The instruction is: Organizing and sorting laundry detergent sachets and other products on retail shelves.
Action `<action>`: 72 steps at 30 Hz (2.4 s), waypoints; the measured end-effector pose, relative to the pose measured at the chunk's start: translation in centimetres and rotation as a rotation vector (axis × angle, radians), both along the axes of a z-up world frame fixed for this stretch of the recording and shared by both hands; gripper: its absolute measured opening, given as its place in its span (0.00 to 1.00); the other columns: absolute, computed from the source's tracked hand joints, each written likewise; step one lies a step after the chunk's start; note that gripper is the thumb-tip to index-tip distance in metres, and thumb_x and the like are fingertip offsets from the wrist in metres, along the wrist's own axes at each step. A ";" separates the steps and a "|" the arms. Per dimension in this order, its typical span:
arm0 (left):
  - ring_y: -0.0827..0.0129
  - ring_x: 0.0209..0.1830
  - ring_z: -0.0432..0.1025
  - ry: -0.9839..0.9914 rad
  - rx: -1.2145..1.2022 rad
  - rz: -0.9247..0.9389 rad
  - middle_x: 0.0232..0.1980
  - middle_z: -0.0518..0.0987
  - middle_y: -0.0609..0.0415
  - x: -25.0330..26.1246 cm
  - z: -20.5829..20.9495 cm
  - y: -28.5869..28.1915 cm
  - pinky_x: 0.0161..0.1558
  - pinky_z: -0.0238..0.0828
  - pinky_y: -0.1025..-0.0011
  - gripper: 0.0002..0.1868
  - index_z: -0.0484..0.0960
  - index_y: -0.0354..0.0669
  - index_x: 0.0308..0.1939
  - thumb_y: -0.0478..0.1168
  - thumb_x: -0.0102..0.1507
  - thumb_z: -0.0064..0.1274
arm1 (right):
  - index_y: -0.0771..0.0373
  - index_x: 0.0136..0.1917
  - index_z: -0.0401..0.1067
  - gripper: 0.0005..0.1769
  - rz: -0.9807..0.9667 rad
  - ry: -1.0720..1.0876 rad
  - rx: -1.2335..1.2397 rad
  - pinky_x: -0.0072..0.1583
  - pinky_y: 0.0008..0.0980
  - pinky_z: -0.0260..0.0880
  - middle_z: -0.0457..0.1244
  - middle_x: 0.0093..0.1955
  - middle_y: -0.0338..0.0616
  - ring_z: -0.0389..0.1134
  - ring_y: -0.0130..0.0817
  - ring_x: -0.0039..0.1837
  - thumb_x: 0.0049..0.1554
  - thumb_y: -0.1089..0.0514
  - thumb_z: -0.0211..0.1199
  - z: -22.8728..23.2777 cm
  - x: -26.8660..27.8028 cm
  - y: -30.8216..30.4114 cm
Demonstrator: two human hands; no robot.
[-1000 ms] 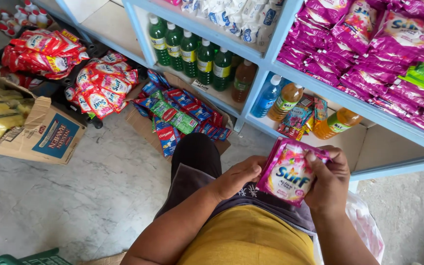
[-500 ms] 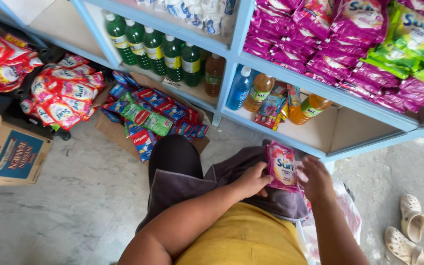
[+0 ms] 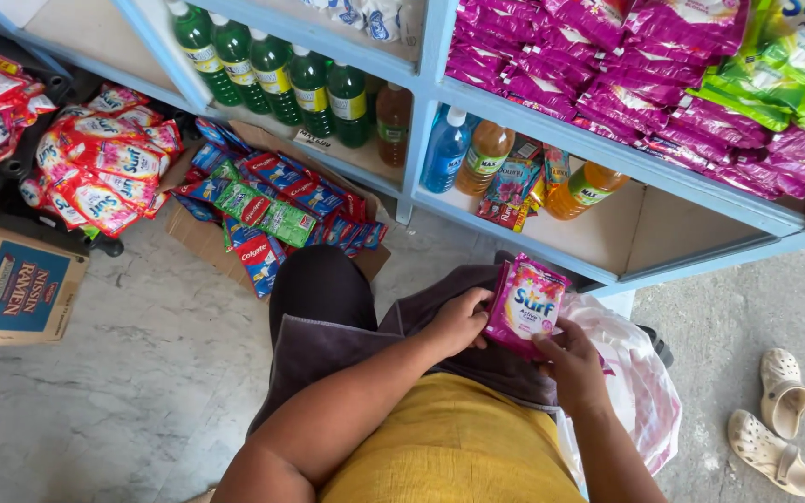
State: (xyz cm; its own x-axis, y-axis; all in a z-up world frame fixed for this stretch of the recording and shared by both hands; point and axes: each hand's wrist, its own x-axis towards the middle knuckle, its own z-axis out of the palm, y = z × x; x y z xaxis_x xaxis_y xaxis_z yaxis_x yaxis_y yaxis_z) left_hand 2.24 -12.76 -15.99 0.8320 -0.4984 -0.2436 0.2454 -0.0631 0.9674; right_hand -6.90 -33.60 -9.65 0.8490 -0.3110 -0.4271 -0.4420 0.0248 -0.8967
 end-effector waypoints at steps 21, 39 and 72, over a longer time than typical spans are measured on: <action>0.69 0.25 0.78 0.185 -0.180 -0.062 0.44 0.79 0.47 2.7 12.3 1.9 0.24 0.74 0.74 0.24 0.67 0.37 0.66 0.37 0.67 0.51 | 0.54 0.59 0.70 0.16 0.102 0.106 0.605 0.43 0.40 0.73 0.70 0.50 0.37 0.72 0.31 0.47 0.56 0.58 0.59 9.7 5.6 0.5; 0.66 0.19 0.75 0.323 0.096 -0.090 0.36 0.80 0.48 -0.7 7.5 0.7 0.19 0.70 0.69 0.36 0.54 0.54 0.72 0.37 0.62 0.51 | 0.67 0.58 0.71 0.14 -0.054 0.120 0.644 0.40 0.34 0.72 0.70 0.48 0.46 0.71 0.35 0.43 0.58 0.65 0.57 0.4 1.0 -0.9; 0.53 0.65 0.73 -0.897 0.036 0.242 0.65 0.78 0.42 11.1 29.3 1.0 0.59 0.71 0.64 0.33 0.71 0.47 0.68 0.24 0.60 0.52 | 0.66 0.42 0.79 0.12 0.202 -0.742 -0.653 0.46 0.32 0.69 0.64 0.38 0.42 0.67 0.31 0.41 0.43 0.66 0.75 23.7 17.2 0.2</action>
State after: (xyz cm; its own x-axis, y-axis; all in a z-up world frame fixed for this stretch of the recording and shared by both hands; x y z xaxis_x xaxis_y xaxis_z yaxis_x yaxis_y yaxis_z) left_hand 13.31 -11.73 13.35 0.7972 -0.2910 0.5290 -0.5827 -0.1416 0.8003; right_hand 10.26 -33.42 14.00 0.8938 -0.1158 0.4333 0.2921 -0.5828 -0.7583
